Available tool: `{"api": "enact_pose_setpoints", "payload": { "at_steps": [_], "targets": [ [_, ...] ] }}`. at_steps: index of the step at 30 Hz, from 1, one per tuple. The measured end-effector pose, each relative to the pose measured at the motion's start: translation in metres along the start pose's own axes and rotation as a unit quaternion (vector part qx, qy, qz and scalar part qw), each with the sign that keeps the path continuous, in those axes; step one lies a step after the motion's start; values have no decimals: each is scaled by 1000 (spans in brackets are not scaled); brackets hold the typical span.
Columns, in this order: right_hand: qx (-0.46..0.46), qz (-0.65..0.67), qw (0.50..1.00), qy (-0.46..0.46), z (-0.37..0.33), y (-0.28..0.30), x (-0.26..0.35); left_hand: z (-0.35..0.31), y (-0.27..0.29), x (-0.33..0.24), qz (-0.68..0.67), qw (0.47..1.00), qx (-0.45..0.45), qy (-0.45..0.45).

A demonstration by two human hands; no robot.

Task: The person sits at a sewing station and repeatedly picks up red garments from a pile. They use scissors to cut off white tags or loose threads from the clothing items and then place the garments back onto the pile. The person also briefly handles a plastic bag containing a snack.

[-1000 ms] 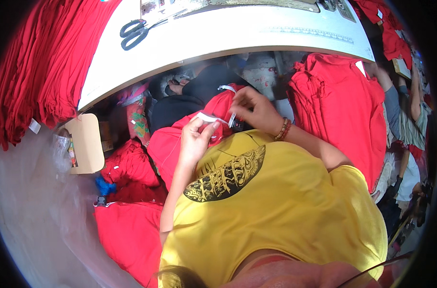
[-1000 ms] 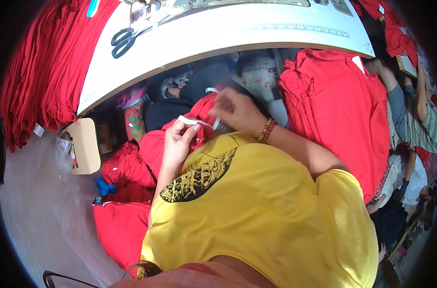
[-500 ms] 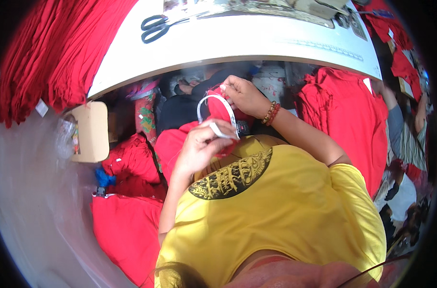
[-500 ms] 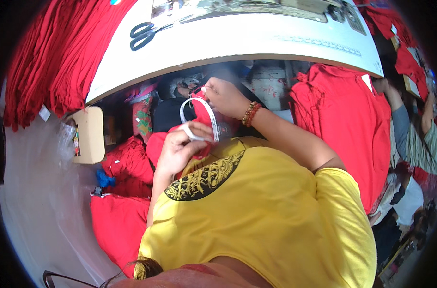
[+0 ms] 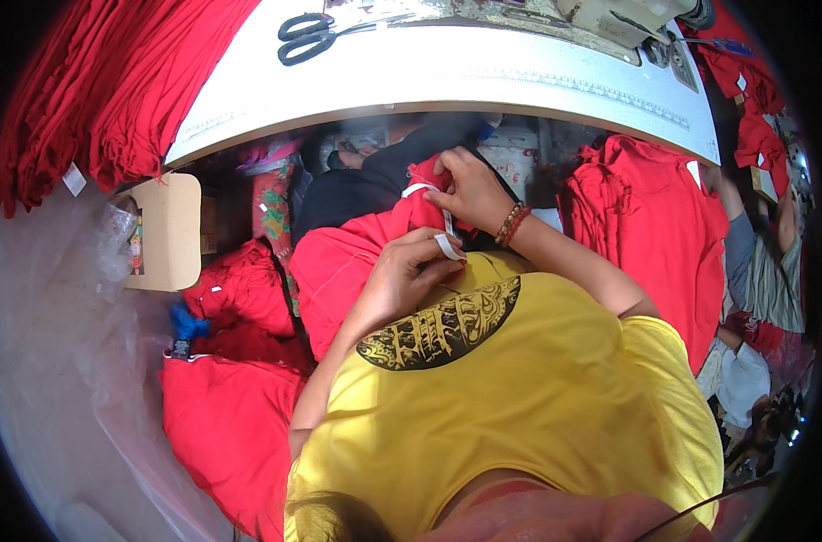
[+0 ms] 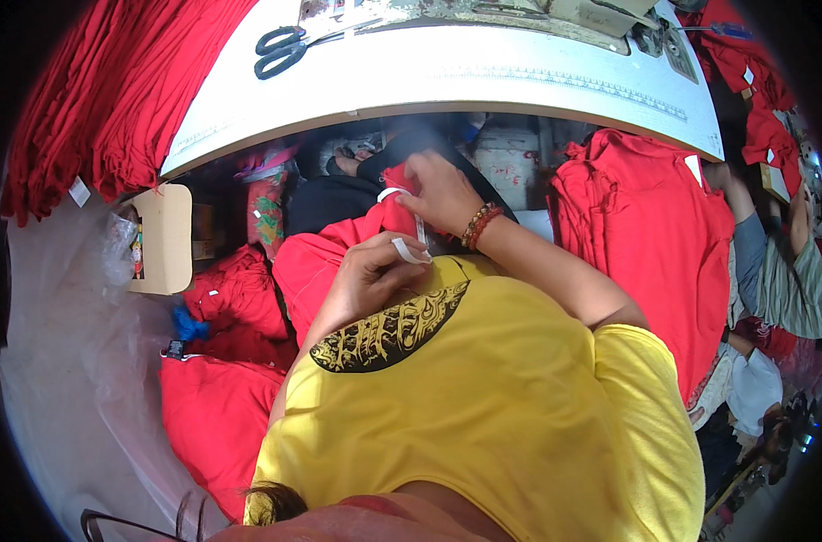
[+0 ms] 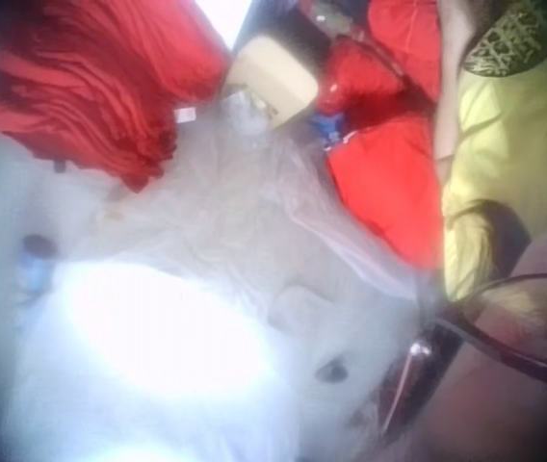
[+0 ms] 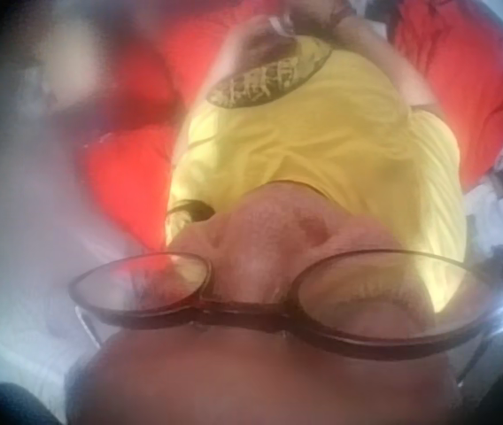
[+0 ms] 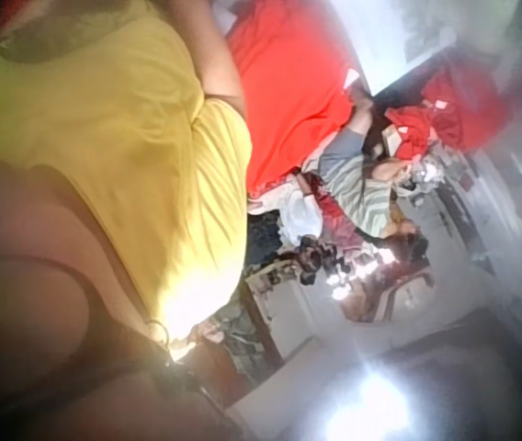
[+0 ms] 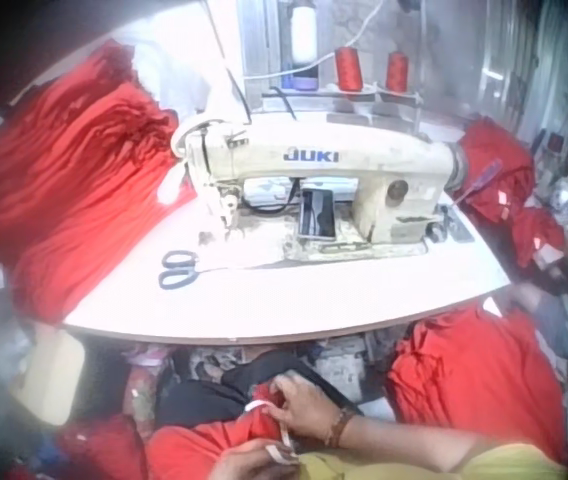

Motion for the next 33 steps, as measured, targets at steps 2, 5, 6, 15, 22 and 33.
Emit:
{"api": "enact_pose_setpoints", "payload": {
  "at_steps": [2, 5, 6, 15, 22, 33],
  "targets": [
    [8, -33, 999, 10, -2, -3, 1, 0, -4, 2, -17, 1000, 3, -4],
    [10, -84, 996, 26, -4, -8, -4, 0, -8, 2, -30, 999, 12, 6],
    [5, -91, 995, 34, -4, -7, 2, 0, -7, 2, -32, 999, 12, 12],
    [115, 532, 813, -206, 1, -32, -14, 0, 19, 24, -158, 981, -99, 57],
    [126, 533, 812, -201, -22, -29, 24, -23, 43, 95, -225, 928, -275, 117],
    [23, 264, 959, 101, -25, 6, 74, -32, 42, 95, -392, 866, -309, 28]
  ]
}}
Point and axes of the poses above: each hand's wrist, its own z-axis towards the middle knuckle, its own y-axis out of the back of the hand, x = y × z, the point moved 9 cm from there along z, towards the middle knuckle, and after that the axes turned 1 degree about z, right-handed, at the moved point
